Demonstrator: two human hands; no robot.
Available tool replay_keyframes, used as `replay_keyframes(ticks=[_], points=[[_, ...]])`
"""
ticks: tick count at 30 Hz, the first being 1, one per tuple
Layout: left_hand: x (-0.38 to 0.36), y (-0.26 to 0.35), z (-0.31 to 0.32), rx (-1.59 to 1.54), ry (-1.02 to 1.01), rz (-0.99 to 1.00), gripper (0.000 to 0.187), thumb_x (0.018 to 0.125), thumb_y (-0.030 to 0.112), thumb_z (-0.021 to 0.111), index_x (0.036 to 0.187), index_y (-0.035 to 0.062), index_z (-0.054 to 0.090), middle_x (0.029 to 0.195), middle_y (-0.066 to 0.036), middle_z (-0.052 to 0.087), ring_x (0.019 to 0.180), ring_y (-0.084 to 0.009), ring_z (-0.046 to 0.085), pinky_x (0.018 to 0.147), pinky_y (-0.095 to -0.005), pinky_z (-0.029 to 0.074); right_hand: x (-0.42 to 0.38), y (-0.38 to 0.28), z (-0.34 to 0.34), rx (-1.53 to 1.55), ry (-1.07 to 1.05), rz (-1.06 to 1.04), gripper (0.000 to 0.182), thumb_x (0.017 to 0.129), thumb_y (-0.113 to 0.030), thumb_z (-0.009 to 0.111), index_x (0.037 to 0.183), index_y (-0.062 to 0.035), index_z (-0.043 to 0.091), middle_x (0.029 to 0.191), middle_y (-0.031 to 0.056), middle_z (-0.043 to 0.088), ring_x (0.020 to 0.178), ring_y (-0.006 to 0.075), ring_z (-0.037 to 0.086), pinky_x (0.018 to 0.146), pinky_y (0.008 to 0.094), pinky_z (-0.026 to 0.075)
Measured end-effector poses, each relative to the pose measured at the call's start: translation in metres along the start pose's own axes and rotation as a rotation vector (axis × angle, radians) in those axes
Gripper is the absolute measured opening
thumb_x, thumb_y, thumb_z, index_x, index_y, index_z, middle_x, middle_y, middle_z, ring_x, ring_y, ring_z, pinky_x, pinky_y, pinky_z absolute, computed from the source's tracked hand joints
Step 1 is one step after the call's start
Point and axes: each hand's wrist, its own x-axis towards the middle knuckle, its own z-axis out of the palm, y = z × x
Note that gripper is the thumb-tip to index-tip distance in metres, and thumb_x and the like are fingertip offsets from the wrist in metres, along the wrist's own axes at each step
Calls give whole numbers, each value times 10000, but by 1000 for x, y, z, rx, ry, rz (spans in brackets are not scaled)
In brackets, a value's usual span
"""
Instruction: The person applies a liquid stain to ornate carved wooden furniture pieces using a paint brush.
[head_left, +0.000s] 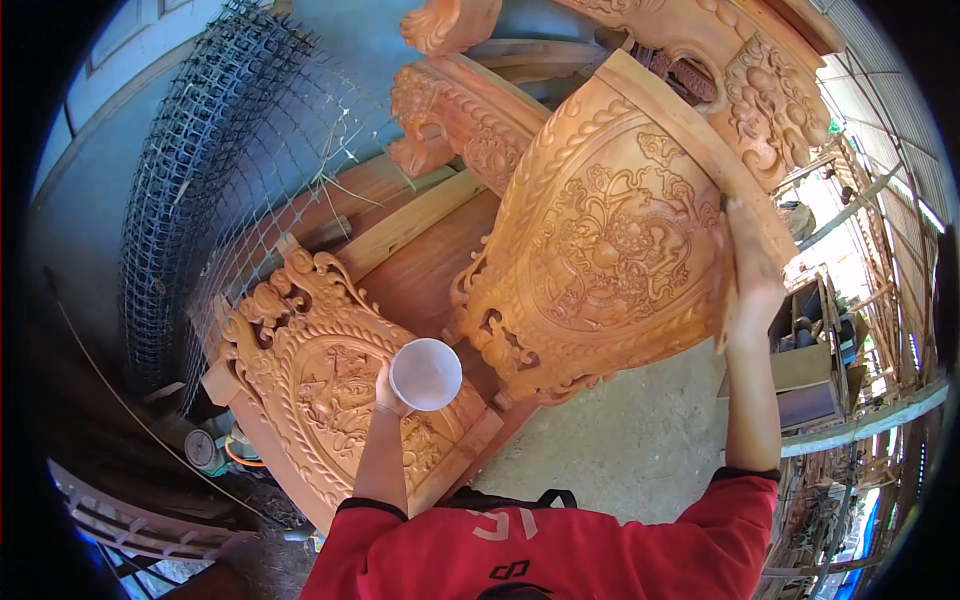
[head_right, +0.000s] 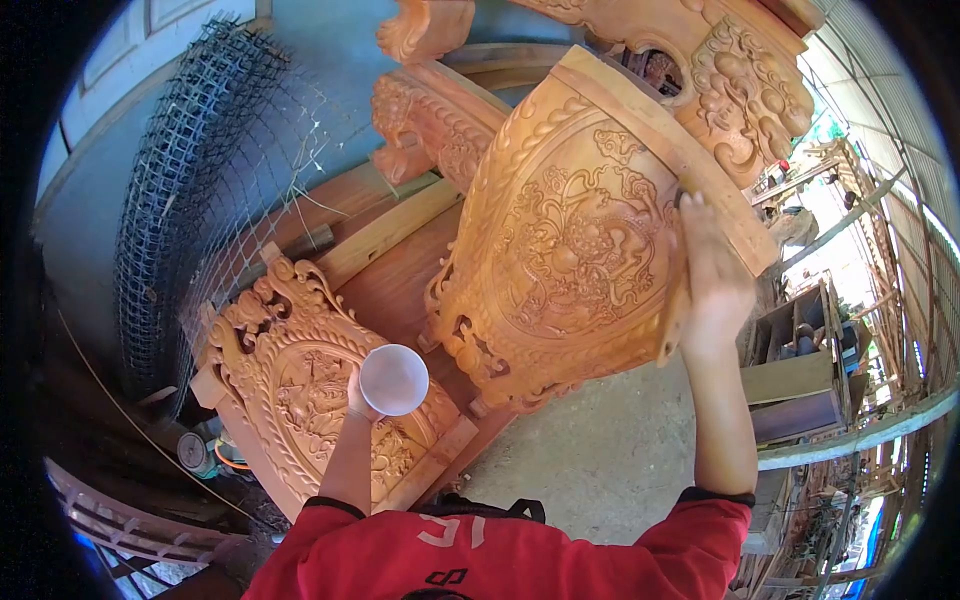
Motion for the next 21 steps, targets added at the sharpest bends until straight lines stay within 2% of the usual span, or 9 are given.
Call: replay_keyframes(ticks=[1,5,7,9,13,15,16,18,21], points=[[-1,0,0,0,1,1,621,886,562,222,1286,114,380,1271,-105,452,1153,-317,439,961,-492,354,-20,-1,6,64,-139,124,324,780,-92,585,1095,-15,572,1019,141,623,861,255,628,739,302,507],[-3,-1,0,21,-62,28,640,862,592,281,1272,117,403,1253,-108,466,1136,-313,456,938,-488,381,-94,-34,32,-228,-508,-312,394,736,-147,544,1120,-60,559,1067,113,600,1007,232,572,952,465,367],[-1,-2,-1,8,-100,28,644,852,604,304,1259,119,424,1239,-111,480,1125,-312,467,918,-485,402,-135,-73,32,73,-454,-267,393,741,-169,541,1124,-79,557,1063,112,602,982,237,582,967,527,316],[-1,-1,-3,40,-115,6,673,836,619,321,1275,114,389,1255,-106,463,1137,-298,458,940,-488,381,-172,-94,34,218,-655,-297,355,780,-183,531,1122,-94,560,1062,106,605,982,227,584,966,534,310],[0,-1,-3,14,-164,16,666,840,617,315,1273,117,391,1257,-101,462,1139,-298,456,937,-491,384,-199,-119,40,383,-769,-307,352,810,-221,530,1140,-100,546,1074,114,598,981,250,582,936,492,357],[0,-1,-2,-7,-133,-7,648,857,604,285,1275,120,389,1262,-95,458,1142,-299,453,941,-491,381,-200,-133,43,554,-803,90,285,823,-253,543,1051,-94,607,975,127,629,860,263,618,808,407,457],[0,-1,-2,-10,-135,-1,648,857,604,285,1275,120,389,1262,-95,458,1142,-299,453,941,-491,381,-199,-137,43,554,-800,83,285,823,-253,543,1051,-94,607,975,127,629,860,263,618,808,407,457],[0,0,-1,-25,-91,-26,632,878,585,236,1280,122,385,1272,-92,452,1151,-303,445,948,-492,375,-192,-145,40,511,-913,403,226,835,-261,545,919,-89,666,840,126,647,710,268,627,649,354,493],[-4,3,4,-20,-89,-40,626,888,573,201,1285,124,381,1282,-93,444,1163,-303,436,955,-492,369,-197,-155,40,472,-868,721,203,828,-247,570,816,-84,690,736,101,646,614,265,617,591,358,496]])
